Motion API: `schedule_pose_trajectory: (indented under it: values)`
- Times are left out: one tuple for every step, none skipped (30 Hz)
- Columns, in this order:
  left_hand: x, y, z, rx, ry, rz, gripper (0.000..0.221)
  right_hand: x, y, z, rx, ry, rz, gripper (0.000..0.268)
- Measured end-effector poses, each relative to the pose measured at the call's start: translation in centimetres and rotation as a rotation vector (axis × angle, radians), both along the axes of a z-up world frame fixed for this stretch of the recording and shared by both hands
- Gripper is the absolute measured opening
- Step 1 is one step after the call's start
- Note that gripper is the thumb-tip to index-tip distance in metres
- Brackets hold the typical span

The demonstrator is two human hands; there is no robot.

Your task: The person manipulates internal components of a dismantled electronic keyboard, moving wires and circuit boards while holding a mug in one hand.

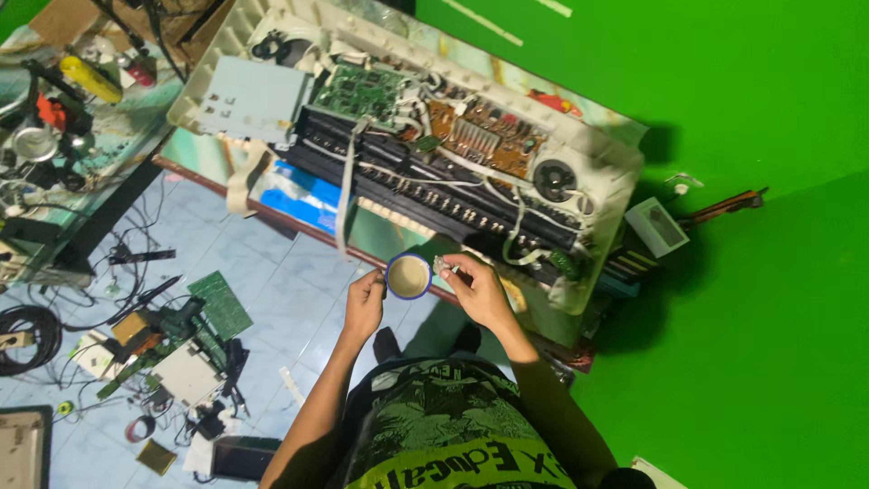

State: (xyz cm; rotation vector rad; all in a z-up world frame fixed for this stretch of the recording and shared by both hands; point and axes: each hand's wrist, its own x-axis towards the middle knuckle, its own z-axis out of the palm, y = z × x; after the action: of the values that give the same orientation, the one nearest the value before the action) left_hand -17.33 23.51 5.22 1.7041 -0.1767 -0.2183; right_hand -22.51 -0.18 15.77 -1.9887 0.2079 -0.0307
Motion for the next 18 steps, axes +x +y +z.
schedule_pose_trajectory:
  values:
    - [0.4, 1.0, 0.0, 0.005, -0.027, -0.003, 0.035, 0.4, 1.2, 0.0, 0.023, -0.001, 0.002, 0.027]
    - [0.9, 1.9, 0.1, -0.004, -0.020, -0.006, 0.035, 0.9, 2.1, -0.1, 0.045, -0.008, 0.002, 0.026]
    - [1.2, 2.6, 0.1, -0.014, -0.013, -0.008, 0.035, 1.2, 3.1, -0.2, 0.067, -0.014, 0.002, 0.026]
    - [1.6, 3.4, 0.3, -0.024, -0.008, -0.013, 0.035, 1.5, 4.0, -0.1, 0.064, -0.006, -0.002, 0.026]
    - [2.0, 4.1, 0.5, -0.019, -0.013, -0.014, 0.034, 1.9, 4.8, -0.1, 0.061, 0.003, -0.005, 0.026]
    - [2.4, 4.7, 0.7, -0.015, -0.018, -0.016, 0.034, 2.3, 5.6, 0.0, 0.058, 0.011, -0.010, 0.026]
    - [3.0, 5.2, 0.9, -0.010, -0.024, -0.018, 0.033, 2.9, 6.2, 0.1, 0.019, -0.001, 0.000, 0.027]
    - [3.3, 5.6, 1.1, -0.009, -0.006, -0.020, 0.033, 3.2, 6.7, 0.3, -0.018, -0.007, 0.011, 0.028]
    - [3.8, 5.9, 1.2, -0.007, 0.011, -0.022, 0.033, 3.6, 7.1, 0.5, -0.056, -0.012, 0.022, 0.029]
    - [4.1, 6.3, 1.4, -0.004, 0.032, -0.024, 0.032, 4.0, 7.6, 0.8, -0.022, -0.002, 0.026, 0.028]
    - [4.2, 6.6, 1.5, -0.018, 0.041, -0.028, 0.031, 4.4, 8.0, 1.3, 0.012, 0.009, 0.031, 0.027]
    - [4.8, 6.8, 1.7, -0.032, 0.042, -0.034, 0.030, 4.9, 8.3, 1.8, 0.044, 0.012, 0.032, 0.027]
    - [5.2, 6.9, 1.9, -0.046, 0.043, -0.040, 0.029, 5.2, 8.6, 2.5, -0.019, -0.009, 0.061, 0.027]
    - [5.6, 6.9, 2.1, -0.036, 0.055, -0.039, 0.028, 5.6, 8.9, 3.3, -0.084, -0.032, 0.090, 0.027]
    - [6.0, 6.9, 2.2, -0.026, 0.067, -0.038, 0.028, 6.0, 9.0, 4.1, -0.150, -0.054, 0.119, 0.027]
    - [6.2, 6.8, 2.0, -0.017, 0.082, -0.032, 0.027, 6.3, 9.1, 4.7, -0.188, -0.014, 0.127, 0.027]
    - [6.5, 6.7, 1.8, -0.033, 0.036, -0.045, 0.027, 6.6, 9.1, 5.3, -0.226, 0.026, 0.135, 0.028]
    - [6.9, 6.5, 1.6, -0.049, -0.011, -0.053, 0.027, 7.1, 9.1, 5.7, -0.263, 0.063, 0.147, 0.028]
